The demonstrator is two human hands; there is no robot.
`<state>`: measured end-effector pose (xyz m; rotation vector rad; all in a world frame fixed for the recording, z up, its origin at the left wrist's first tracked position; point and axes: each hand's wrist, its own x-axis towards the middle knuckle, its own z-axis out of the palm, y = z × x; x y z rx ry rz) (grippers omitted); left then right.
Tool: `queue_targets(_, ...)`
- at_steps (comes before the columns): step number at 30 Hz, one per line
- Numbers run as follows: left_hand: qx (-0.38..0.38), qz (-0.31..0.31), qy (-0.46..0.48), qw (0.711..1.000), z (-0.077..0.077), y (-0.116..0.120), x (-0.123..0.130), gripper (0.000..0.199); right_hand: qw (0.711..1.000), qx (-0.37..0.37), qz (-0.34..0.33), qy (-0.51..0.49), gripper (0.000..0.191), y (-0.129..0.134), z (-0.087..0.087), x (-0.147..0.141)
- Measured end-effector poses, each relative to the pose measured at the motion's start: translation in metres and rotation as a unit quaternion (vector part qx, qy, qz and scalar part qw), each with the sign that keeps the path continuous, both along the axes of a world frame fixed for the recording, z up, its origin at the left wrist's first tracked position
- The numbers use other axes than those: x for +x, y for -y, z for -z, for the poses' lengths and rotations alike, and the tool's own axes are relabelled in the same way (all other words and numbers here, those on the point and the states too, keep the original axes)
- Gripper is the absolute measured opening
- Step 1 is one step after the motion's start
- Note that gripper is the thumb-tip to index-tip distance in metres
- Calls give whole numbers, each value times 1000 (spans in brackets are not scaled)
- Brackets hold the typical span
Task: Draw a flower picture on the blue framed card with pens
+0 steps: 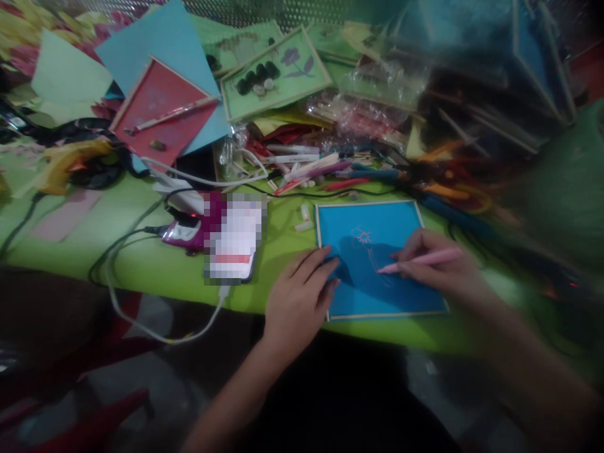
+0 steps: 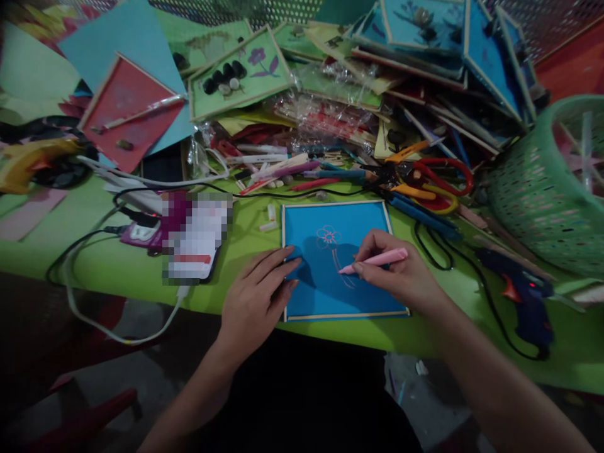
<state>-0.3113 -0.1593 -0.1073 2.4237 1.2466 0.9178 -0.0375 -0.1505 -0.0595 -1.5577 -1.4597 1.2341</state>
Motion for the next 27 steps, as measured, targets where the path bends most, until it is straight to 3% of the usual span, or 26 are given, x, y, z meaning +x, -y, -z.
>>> queue_targets(10,0,-1,0,1000,0,1,0,25,1000,20,-11,-9,22,1,8,4)
queue_targets(27,-4,-5,6,1000,2,1,1,25,999,12,-3,52,31,1,5,-1)
